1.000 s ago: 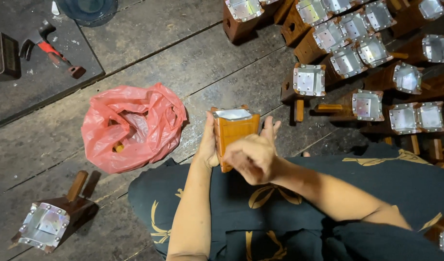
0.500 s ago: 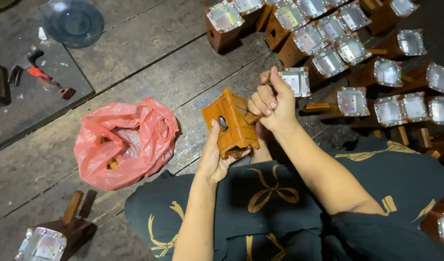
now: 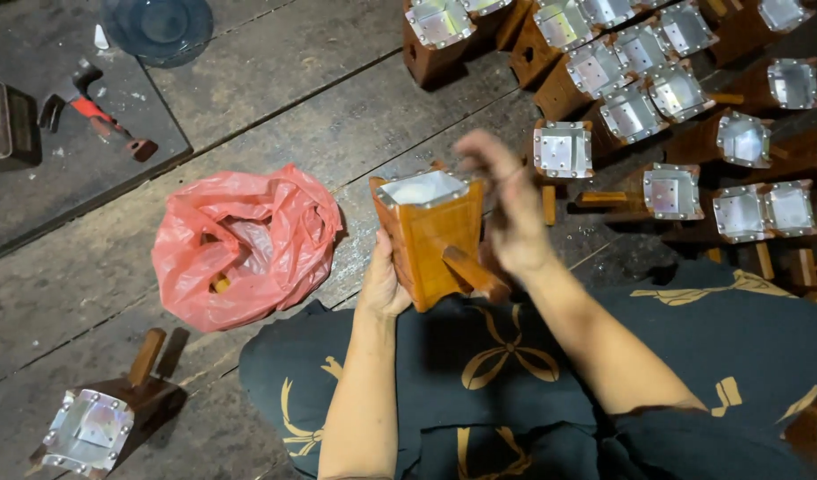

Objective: Assembling small wooden lantern frames by fitting wooden base panels into the frames by hand.

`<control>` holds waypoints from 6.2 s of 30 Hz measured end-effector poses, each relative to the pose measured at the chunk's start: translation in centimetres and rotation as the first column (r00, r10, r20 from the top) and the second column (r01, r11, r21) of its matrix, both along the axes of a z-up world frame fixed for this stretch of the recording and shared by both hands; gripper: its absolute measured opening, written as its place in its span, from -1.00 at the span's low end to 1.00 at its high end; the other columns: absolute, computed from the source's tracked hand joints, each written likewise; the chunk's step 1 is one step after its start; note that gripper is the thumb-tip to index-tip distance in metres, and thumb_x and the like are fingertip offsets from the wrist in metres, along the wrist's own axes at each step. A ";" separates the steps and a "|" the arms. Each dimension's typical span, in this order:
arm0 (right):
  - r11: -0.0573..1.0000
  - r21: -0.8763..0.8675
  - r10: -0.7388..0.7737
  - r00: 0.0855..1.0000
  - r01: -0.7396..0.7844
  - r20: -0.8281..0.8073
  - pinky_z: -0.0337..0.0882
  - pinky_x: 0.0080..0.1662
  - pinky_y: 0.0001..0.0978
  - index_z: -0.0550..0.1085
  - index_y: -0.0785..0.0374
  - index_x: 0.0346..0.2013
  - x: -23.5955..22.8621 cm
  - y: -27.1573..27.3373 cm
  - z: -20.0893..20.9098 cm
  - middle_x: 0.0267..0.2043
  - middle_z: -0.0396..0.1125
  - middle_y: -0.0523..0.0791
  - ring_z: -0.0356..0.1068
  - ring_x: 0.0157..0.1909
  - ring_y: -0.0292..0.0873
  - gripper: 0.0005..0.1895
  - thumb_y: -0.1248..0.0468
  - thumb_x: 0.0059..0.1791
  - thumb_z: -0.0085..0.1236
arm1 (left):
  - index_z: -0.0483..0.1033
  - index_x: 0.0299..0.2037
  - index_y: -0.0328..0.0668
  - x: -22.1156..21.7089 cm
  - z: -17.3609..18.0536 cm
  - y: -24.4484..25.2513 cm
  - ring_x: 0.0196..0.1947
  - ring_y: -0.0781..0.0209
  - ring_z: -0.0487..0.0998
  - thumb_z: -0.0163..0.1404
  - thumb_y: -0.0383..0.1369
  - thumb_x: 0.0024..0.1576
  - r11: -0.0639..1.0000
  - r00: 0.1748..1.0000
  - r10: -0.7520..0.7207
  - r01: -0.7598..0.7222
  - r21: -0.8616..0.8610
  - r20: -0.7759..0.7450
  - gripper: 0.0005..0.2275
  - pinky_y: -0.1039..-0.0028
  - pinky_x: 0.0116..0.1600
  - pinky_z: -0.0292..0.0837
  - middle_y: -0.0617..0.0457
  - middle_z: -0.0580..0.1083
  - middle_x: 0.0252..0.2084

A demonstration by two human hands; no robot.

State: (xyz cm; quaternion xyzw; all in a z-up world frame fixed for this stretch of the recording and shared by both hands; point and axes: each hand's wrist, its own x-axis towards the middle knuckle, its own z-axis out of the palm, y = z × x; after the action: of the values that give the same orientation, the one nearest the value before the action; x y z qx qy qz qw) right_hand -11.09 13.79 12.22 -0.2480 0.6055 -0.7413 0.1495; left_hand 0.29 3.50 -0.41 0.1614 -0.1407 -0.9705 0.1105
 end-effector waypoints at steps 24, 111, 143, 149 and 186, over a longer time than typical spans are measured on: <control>0.859 -0.004 0.511 0.858 -0.511 -0.053 0.34 0.01 -0.24 0.39 0.35 -0.24 0.3 0.1 -0.7 0.19 0.33 0.12 0.35 -0.02 -0.09 -0.68 0.24 -0.12 0.30 | 0.42 0.12 0.02 -0.5 5.2 1.7 -0.03 0.07 0.62 -0.16 -0.15 0.33 0.847 0.858 0.270 0.005 -0.532 0.437 -0.74 0.31 0.00 0.56 -0.12 0.49 -0.12; 0.073 -0.930 0.981 0.196 -0.360 0.001 0.06 0.54 0.19 0.20 0.28 0.45 -1.7 9.3 -2.5 0.44 0.17 0.19 0.19 0.46 0.25 0.04 -0.07 -0.19 0.45 | 0.23 0.17 -0.31 8.1 19.3 18.4 -0.03 -0.17 0.59 0.04 -0.51 0.24 0.908 0.906 -0.413 0.417 0.028 -0.088 -0.67 0.19 0.01 0.64 -0.49 0.42 0.11; 0.967 -0.033 -0.067 0.379 0.253 0.923 0.48 -0.11 -0.13 0.44 0.02 -0.13 0.3 7.0 5.8 -0.16 0.43 -0.12 0.46 -0.12 -0.08 -0.34 -0.37 -0.24 0.03 | 0.36 0.15 -0.35 8.0 17.8 16.9 -0.13 0.03 0.62 0.06 -0.48 0.19 0.937 0.933 -0.312 0.333 -0.102 0.181 -0.67 0.34 -0.03 0.62 -0.25 0.53 -0.07; 0.961 0.124 -0.198 0.304 0.246 0.932 0.44 0.06 -0.14 0.42 -0.10 0.04 0.4 6.6 8.0 0.05 0.43 -0.15 0.44 0.06 -0.11 -0.26 -0.35 -0.31 0.00 | 0.37 0.11 -0.39 7.9 17.7 16.8 -0.16 0.00 0.62 0.04 -0.51 0.19 0.945 0.937 -0.284 0.310 -0.108 0.204 -0.71 0.34 -0.06 0.63 -0.28 0.53 -0.10; 0.502 0.859 0.555 0.726 0.097 -0.406 0.32 0.05 0.02 0.36 0.02 0.29 -7.6 -2.3 -16.0 0.31 0.25 0.04 0.27 0.20 0.25 -0.42 0.26 -0.03 0.24 | 0.09 0.35 -0.12 3.0 -1.6 -0.2 0.27 0.02 0.32 0.58 -0.33 -0.44 0.181 0.865 0.482 0.056 -0.982 0.138 0.09 0.21 0.42 0.12 -0.10 0.28 0.21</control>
State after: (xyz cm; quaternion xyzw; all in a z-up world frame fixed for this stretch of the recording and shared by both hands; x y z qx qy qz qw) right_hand -18.69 11.44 -3.79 -0.4660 0.8520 -0.1951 0.1375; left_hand 3.26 3.31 -1.99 0.2796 -0.7096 -0.5772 0.2918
